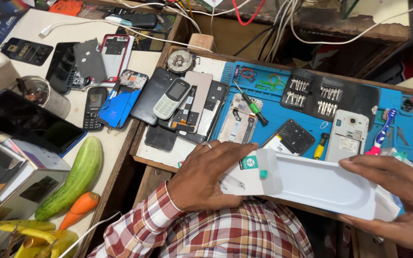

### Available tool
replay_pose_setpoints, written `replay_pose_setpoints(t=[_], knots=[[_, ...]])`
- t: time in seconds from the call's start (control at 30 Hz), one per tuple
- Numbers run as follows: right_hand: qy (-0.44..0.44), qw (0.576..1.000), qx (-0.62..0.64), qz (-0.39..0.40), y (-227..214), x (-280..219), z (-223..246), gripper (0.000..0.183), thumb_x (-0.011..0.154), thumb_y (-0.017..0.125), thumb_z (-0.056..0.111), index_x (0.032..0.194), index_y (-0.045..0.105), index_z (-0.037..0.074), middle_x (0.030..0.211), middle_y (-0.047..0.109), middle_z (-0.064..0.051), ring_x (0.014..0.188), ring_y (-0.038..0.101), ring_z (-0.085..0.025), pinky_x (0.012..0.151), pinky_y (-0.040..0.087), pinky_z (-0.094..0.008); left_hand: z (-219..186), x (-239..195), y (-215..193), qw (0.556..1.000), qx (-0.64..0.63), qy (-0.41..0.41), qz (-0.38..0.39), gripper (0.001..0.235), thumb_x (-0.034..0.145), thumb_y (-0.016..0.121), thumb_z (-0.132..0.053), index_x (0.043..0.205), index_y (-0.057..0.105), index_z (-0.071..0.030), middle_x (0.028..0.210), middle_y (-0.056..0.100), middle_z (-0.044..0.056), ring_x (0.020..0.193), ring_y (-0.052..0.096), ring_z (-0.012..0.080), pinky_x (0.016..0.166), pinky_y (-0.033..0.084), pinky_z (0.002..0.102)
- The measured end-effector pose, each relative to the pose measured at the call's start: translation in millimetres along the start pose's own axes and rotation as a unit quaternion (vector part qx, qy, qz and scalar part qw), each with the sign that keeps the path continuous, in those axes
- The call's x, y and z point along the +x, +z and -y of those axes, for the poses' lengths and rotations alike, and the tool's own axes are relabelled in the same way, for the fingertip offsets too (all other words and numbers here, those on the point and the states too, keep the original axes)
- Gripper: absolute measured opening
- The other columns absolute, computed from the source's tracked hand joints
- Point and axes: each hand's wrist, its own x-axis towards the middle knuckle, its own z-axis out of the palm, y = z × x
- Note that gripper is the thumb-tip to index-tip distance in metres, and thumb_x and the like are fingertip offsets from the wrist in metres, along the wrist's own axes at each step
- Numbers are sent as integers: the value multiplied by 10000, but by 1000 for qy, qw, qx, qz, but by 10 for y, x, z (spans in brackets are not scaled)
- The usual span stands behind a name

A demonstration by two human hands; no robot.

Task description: The person unpacks a new battery and places it on the workbench. They then use a screwdriver to work on the back of a disassembled smartphone, repeatedly prying and adjusting components around the battery area.

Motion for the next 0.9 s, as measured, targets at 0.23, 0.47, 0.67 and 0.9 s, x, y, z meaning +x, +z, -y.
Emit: replay_pose_setpoints(t=[0.23,0.47,0.67,0.9], knots=[[-26,1000,-10,10,-47,4,-19,913,475,958,297,1321,662,123,1293,671,-100,1176,701,-262,997,528,-443,102,-50,38,997,-4,70,-11,896,773,741,-411,1576,457,-132,1468,606,144,1291,612,320,1065,463,464],[-135,989,-57,-30,-11,-335,28,796,671,888,460,1347,610,145,1312,646,-68,1153,722,-177,969,549,-329,184,-73,115,991,-14,121,-55,804,756,751,-278,1502,463,-192,1447,627,84,1431,557,285,1231,316,581],[-135,986,-49,80,-47,-497,-527,665,761,813,342,1368,624,148,1365,657,-90,1157,758,-142,954,558,-314,117,-63,86,992,-46,117,-24,836,705,796,-207,1477,476,-216,1381,630,79,1468,502,347,1276,209,644],[-201,979,-12,29,65,-788,-740,465,813,716,331,1240,698,147,1272,700,-24,1172,737,-138,1007,538,-347,146,-133,-63,982,-113,146,-28,776,793,847,-197,1439,417,-232,1556,558,119,1617,331,446,1324,135,678]])
